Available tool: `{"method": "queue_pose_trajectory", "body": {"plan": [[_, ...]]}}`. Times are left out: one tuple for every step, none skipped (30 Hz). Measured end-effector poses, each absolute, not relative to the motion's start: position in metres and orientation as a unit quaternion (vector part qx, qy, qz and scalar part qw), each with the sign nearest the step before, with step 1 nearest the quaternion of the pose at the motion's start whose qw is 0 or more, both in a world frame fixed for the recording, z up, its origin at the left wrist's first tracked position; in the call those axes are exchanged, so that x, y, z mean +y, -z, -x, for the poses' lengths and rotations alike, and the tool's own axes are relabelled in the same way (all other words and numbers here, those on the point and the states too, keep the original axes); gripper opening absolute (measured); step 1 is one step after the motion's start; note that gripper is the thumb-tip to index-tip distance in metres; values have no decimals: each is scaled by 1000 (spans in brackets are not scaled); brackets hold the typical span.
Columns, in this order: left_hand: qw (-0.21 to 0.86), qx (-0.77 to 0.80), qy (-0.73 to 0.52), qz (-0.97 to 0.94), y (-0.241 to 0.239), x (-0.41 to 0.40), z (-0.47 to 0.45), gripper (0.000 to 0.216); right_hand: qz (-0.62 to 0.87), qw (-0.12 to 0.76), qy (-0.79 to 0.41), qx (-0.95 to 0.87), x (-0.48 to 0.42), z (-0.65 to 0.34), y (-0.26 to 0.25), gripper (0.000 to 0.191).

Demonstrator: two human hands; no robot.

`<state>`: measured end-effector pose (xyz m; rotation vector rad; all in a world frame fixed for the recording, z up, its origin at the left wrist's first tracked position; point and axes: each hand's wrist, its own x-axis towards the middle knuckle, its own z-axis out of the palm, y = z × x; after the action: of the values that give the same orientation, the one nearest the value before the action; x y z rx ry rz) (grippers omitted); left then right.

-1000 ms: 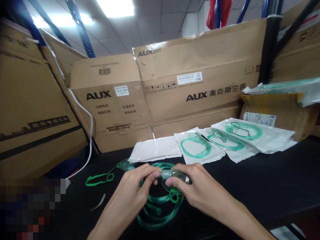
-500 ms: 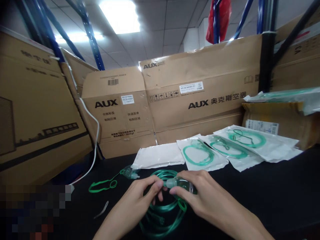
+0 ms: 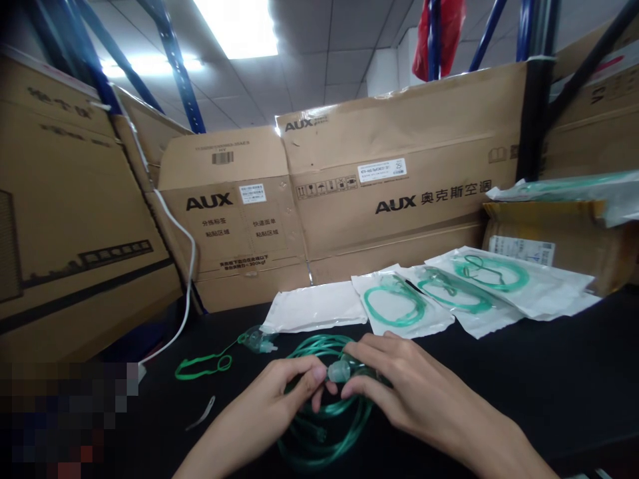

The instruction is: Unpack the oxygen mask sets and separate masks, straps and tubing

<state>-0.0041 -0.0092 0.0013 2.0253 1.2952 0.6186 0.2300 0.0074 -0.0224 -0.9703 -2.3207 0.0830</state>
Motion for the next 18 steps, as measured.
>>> {"method": "queue_pose_trajectory", "body": {"plan": [[326, 494, -234, -771, -1, -9, 5, 48, 362, 305, -23, -880, 8, -229, 22, 30], [329, 494, -231, -771, -1, -9, 6, 47, 358, 303, -18, -883, 8, -228, 21, 30], [331, 495, -228, -770, 0, -8, 6, 46, 355, 303, -15, -884, 8, -227, 21, 29], [331, 498, -226, -769, 0, -8, 7, 46, 353, 303, -14, -885, 9, -227, 20, 29], [331, 500, -225, -768, 0, -8, 7, 45, 351, 303, -14, -886, 9, -226, 20, 29], [332, 503, -224, -766, 0, -8, 7, 45, 351, 301, -17, -887, 9, -226, 20, 28], [333, 505, -223, -765, 0, -7, 8, 45, 352, 299, -18, -887, 9, -226, 20, 28], [333, 506, -223, -764, -1, -7, 8, 45, 352, 298, -19, -887, 10, -227, 20, 27], [334, 505, -223, -764, -1, -7, 8, 45, 352, 295, -20, -888, 10, -227, 20, 26], [336, 503, -223, -764, -1, -7, 8, 45, 352, 293, -19, -889, 10, -227, 20, 26], [338, 503, -223, -763, -1, -7, 8, 45, 351, 291, -18, -890, 10, -228, 20, 26], [337, 504, -223, -763, 0, -7, 9, 45, 350, 289, -17, -891, 10, -228, 21, 26], [333, 505, -224, -764, 0, -7, 9, 45, 349, 285, -15, -892, 11, -229, 21, 26], [328, 505, -225, -766, 0, -6, 9, 45, 349, 282, -14, -894, 11, -229, 22, 27], [322, 503, -228, -769, 0, -6, 9, 45, 350, 279, -12, -894, 12, -229, 22, 28], [315, 500, -232, -773, 0, -5, 8, 44, 352, 278, -9, -894, 12, -229, 22, 29], [309, 496, -236, -776, 0, -5, 7, 43, 355, 278, -6, -892, 12, -228, 23, 30], [302, 493, -241, -779, 0, -5, 6, 43, 360, 280, -3, -890, 12, -228, 23, 31]]}}
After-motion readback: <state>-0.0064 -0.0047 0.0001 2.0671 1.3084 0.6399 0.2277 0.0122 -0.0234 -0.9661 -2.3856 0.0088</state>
